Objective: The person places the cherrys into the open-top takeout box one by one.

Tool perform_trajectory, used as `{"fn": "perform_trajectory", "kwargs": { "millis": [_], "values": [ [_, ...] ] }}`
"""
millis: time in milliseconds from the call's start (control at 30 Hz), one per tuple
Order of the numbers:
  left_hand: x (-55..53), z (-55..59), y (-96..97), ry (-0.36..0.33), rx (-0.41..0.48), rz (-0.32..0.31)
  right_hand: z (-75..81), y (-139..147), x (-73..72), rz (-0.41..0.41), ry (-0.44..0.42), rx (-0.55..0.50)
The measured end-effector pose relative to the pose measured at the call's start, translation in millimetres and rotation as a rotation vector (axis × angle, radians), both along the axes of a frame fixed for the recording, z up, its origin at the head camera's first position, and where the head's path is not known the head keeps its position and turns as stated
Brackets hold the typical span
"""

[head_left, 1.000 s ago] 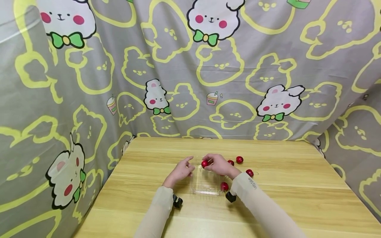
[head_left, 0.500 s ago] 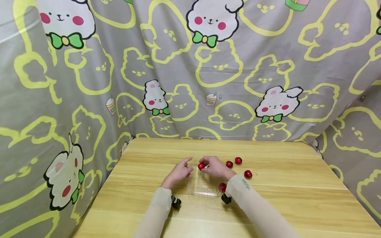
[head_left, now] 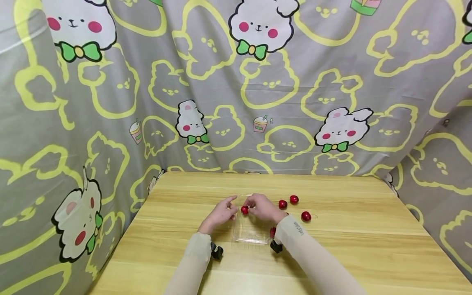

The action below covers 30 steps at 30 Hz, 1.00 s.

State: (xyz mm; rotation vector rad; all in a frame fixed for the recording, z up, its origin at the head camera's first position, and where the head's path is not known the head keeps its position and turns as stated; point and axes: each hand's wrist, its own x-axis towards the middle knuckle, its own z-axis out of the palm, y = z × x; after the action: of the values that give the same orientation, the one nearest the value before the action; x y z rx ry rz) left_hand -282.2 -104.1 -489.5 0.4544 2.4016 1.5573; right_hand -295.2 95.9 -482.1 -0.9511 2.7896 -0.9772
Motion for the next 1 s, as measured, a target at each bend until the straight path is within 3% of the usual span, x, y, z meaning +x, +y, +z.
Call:
{"fn": "perform_trajectory", "kwargs": {
  "millis": [333,567,1000],
  "values": [
    [1.1,3.9,-0.5,-0.02,0.005,-0.002,-3.8,-5,-3.9,-0.005,-0.003,0.053],
    [1.6,1.7,0.2,-0.02,0.021,-0.001,-9.0,-9,-6.1,-0.019,0.018,0.026],
    [-2.5,-2.3,-1.9,-0.031,-0.007,0.0,-9.2,-17,-8.0,-0.149,-0.014,0.011]
  ]
}}
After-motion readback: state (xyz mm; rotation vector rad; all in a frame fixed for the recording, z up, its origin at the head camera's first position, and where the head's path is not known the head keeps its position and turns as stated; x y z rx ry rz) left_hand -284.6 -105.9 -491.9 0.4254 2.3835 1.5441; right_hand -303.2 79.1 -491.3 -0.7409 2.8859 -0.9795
